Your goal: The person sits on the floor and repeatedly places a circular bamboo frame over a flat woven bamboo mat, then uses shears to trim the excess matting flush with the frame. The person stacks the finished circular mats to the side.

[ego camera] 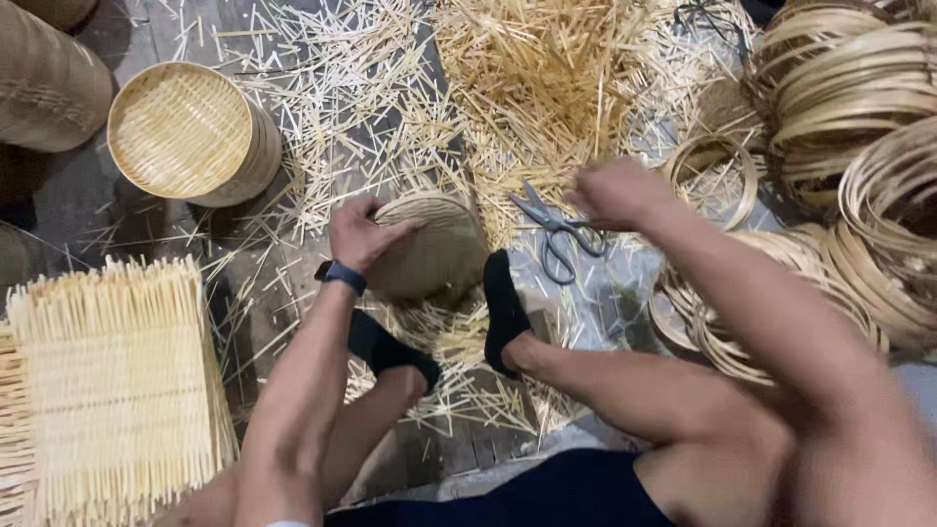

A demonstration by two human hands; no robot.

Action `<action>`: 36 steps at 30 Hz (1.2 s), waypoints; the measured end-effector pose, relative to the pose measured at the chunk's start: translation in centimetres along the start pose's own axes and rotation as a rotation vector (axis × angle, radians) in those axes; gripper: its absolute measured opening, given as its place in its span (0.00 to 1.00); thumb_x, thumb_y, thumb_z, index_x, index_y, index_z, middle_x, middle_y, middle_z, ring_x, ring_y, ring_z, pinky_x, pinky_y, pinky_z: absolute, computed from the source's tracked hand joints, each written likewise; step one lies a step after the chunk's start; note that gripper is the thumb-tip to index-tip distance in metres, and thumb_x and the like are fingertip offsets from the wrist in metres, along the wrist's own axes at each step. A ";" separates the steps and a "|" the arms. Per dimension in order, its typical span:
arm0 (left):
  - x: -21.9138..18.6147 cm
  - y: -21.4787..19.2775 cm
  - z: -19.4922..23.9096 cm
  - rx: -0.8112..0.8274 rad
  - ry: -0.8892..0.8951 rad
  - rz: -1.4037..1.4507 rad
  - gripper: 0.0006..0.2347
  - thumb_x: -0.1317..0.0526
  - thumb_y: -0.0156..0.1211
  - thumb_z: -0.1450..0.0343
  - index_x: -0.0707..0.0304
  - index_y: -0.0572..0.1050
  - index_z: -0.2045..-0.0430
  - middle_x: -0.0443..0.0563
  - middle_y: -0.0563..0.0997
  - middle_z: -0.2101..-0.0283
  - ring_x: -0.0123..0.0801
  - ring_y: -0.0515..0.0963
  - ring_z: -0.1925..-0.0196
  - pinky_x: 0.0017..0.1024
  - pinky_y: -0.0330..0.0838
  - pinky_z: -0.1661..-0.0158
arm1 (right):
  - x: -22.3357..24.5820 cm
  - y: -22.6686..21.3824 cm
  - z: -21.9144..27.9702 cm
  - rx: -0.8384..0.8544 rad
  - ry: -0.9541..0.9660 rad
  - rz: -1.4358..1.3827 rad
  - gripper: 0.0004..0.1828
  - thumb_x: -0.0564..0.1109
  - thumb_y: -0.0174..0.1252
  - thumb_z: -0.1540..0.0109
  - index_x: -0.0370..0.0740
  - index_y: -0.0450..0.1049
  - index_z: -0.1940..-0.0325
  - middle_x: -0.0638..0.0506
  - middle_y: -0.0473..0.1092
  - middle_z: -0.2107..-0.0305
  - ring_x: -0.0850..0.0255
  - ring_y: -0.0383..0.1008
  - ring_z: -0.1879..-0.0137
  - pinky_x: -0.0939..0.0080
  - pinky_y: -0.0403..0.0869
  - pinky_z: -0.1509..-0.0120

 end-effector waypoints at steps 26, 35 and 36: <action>-3.7 10.1 4.3 0.262 -0.176 -0.409 0.35 0.44 0.67 0.42 0.62 0.70 0.41 0.64 0.72 0.44 0.55 0.69 0.42 0.50 0.67 0.41 | -6.5 28.4 -6.5 -0.154 0.342 -0.697 0.35 0.45 0.70 0.56 0.29 0.71 0.47 0.31 0.73 0.53 0.38 0.73 0.46 0.48 0.73 0.40; -3.5 9.2 3.4 0.225 -0.061 -0.353 0.30 0.42 0.69 0.43 0.57 0.74 0.50 0.60 0.73 0.45 0.53 0.70 0.41 0.49 0.71 0.44 | -5.6 18.1 -14.9 0.380 0.250 -0.719 0.19 0.50 0.74 0.54 0.44 0.84 0.62 0.45 0.78 0.72 0.58 0.74 0.70 0.57 0.72 0.63; -3.4 9.4 3.2 0.249 -0.090 -0.366 0.30 0.41 0.70 0.43 0.57 0.74 0.51 0.60 0.72 0.45 0.53 0.70 0.42 0.50 0.71 0.46 | -6.2 17.2 -17.3 0.382 0.298 -0.813 0.17 0.50 0.75 0.54 0.46 0.84 0.62 0.46 0.78 0.74 0.60 0.73 0.72 0.58 0.72 0.66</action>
Point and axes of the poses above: each hand's wrist, its own z-axis away from the middle knuckle, its own y-axis out of the palm, x = y × z, the point moved 3 cm from there along -z, towards the middle knuckle
